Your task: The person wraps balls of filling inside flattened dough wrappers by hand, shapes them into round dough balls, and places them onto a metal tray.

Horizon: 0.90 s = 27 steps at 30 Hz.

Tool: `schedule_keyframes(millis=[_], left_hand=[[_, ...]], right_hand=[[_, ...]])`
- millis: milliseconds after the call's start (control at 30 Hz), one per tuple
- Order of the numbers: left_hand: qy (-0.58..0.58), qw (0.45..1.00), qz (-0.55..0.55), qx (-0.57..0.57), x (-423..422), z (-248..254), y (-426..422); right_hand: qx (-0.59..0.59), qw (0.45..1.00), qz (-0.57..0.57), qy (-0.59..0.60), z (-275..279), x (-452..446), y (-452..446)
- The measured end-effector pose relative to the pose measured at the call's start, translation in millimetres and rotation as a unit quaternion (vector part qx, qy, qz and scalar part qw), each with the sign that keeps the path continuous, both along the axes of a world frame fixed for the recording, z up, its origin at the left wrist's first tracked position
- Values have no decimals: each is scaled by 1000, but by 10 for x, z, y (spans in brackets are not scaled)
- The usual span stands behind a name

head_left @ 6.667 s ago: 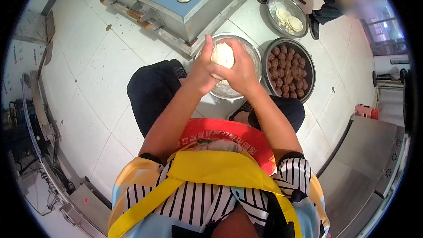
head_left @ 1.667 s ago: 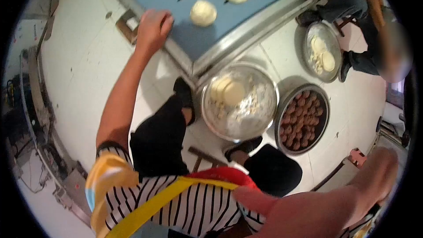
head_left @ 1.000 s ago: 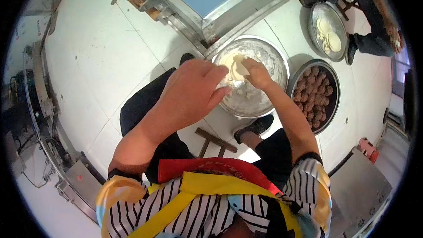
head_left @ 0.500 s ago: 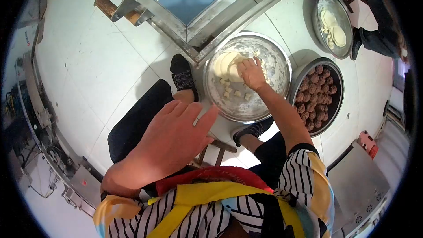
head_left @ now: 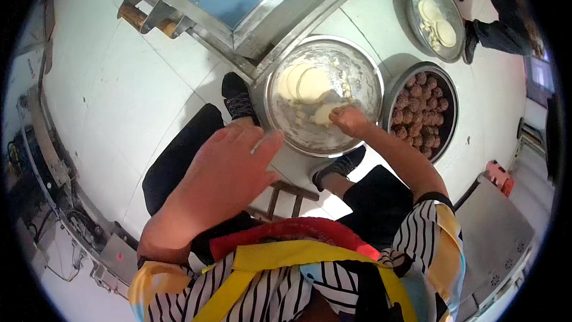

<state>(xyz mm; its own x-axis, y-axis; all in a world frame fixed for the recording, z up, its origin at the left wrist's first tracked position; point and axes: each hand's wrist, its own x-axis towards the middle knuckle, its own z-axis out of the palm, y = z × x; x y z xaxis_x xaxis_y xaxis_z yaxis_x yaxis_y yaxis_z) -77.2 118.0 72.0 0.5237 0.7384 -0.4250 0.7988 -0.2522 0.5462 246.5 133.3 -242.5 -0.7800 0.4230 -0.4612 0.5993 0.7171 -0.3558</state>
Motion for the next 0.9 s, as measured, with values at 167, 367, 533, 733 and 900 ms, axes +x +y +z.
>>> schedule_keyframes(millis=[167, 367, 533, 733, 900], left_hand=[[-32, 995, 96, 20, 114, -96, -12], [-587, 602, 398, -368, 656, -370, 110], [-745, 378, 333, -437, 1281, -289, -195], [-737, 404, 312, -444, 1352, -600, -243], [-721, 378, 313, -489, 1377, -1070, -239]], right_hand=[[-321, 847, -389, 166, 1562, -103, 60], [-294, 691, -490, 443, 2908, -200, -51], [20, 851, -436, 292, 3319, -63, -278], [-19, 677, -666, 314, 2659, 1531, -265], [3, 681, -732, 18, 741, 2627, -819]])
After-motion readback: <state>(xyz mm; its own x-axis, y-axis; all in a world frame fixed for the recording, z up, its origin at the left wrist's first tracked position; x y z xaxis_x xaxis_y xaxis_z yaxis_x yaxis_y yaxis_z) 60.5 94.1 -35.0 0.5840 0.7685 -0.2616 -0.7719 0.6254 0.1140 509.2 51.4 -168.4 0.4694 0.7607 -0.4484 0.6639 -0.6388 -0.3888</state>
